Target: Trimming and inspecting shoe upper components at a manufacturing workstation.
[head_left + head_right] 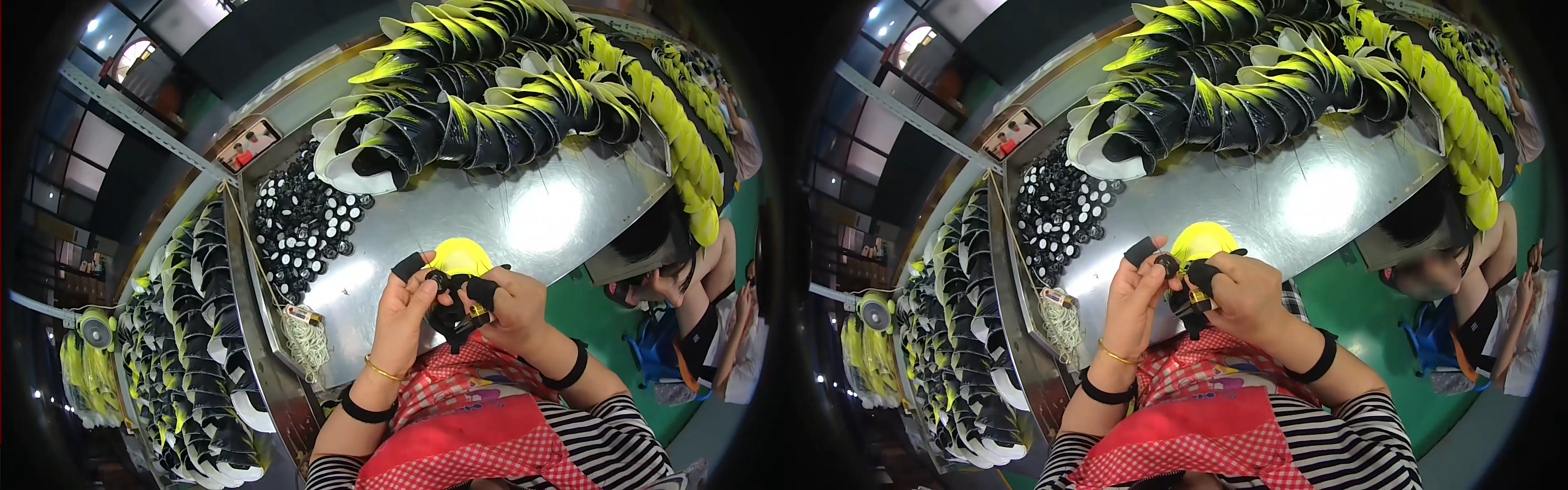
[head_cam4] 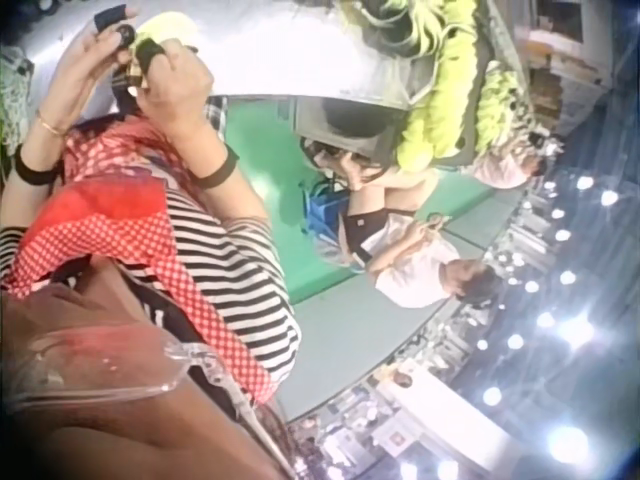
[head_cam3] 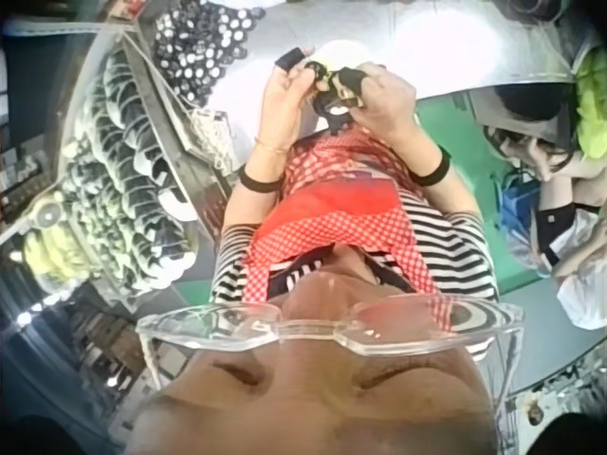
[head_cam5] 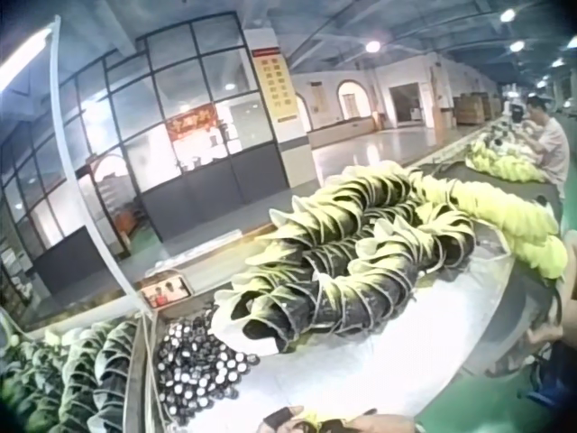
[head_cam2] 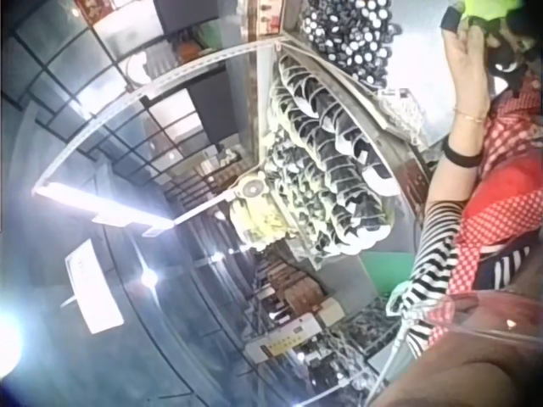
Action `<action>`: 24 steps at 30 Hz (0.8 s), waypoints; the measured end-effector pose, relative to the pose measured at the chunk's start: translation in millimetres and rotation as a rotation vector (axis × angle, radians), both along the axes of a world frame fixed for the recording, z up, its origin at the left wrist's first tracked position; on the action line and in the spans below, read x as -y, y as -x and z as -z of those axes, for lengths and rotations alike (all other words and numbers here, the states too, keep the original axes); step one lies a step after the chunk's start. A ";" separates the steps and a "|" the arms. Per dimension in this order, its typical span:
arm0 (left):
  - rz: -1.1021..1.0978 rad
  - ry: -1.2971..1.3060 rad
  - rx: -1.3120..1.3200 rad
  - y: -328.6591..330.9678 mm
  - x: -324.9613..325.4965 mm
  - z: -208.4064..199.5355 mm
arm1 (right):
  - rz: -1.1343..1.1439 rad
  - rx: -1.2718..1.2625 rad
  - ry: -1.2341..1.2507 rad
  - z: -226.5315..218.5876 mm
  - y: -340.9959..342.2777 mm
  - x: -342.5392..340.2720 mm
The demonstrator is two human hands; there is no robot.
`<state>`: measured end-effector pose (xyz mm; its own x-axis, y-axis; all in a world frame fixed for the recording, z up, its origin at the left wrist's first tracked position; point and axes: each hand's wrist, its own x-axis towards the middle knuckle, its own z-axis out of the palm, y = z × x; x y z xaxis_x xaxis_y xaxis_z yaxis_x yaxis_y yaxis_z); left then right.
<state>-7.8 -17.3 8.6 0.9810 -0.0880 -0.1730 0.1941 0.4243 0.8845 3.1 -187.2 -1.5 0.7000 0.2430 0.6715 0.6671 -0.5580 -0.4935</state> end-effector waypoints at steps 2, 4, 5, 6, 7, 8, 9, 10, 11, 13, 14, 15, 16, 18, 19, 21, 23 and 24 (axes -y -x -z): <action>0.060 -0.029 0.017 -1.5 -3.0 2.0 | -0.020 0.012 0.006 -0.4 -4.4 -1.0; 0.115 -0.045 0.018 -2.1 -6.8 0.9 | -0.049 -0.024 -0.077 -0.7 -10.5 -4.6; 0.028 -0.013 0.022 -1.9 -9.5 0.5 | -0.067 -0.015 -0.080 -0.4 -10.7 -4.7; 0.010 -0.020 0.039 -3.1 -10.9 -0.5 | -0.045 -0.033 -0.068 1.4 -8.8 -2.6; -0.009 -0.016 0.021 -3.0 -8.7 -0.5 | -0.026 -0.050 -0.056 4.2 -5.5 0.5; -0.036 -0.014 0.008 -2.7 -6.3 1.8 | -0.038 -0.072 -0.141 18.7 -2.0 2.9; 0.106 -0.075 0.012 1.5 -2.8 8.6 | -0.055 -0.070 -0.212 22.7 -1.2 -0.9; 0.169 -0.038 0.024 4.2 5.5 12.6 | -0.073 -0.071 -0.282 26.0 -1.5 -5.1; 0.120 -0.004 0.036 4.9 8.6 14.1 | -0.064 -0.136 -0.331 30.3 0.3 -6.2; 0.053 0.026 0.062 5.5 9.1 17.6 | -0.091 -0.271 -0.480 27.8 2.1 -12.2; 0.099 -0.113 0.087 5.6 9.8 17.4 | -0.084 -0.423 -0.624 24.4 2.2 -14.6; 0.146 -0.251 0.109 5.3 9.5 15.9 | -0.080 -0.390 -0.618 21.5 0.1 -17.1; 0.184 -0.622 0.143 7.8 9.0 12.6 | -0.088 -0.388 -0.617 21.2 -3.5 -17.1; 0.110 -1.088 0.505 7.0 8.3 15.7 | -0.138 -0.258 -0.330 21.0 -11.4 -13.7; 0.113 -1.086 0.506 7.1 6.3 19.3 | -0.124 -0.261 -0.277 17.5 -11.7 -10.7; 0.065 -1.214 0.547 6.3 1.8 26.7 | -0.029 -0.362 -0.403 12.4 -13.2 -4.4; -0.048 -1.168 0.551 12.1 -4.7 34.7 | 0.033 -0.493 -0.607 0.6 -14.8 4.1; -0.083 -1.209 0.576 16.3 -7.1 41.4 | 0.004 -0.539 -0.760 -7.4 -14.7 -1.1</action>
<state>-24.1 -10.2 -32.8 0.9350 -0.1112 0.3367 -0.3179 -0.6837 0.6569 17.8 -186.1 5.9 0.9635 -0.1315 0.2331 0.2401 0.0401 -0.9699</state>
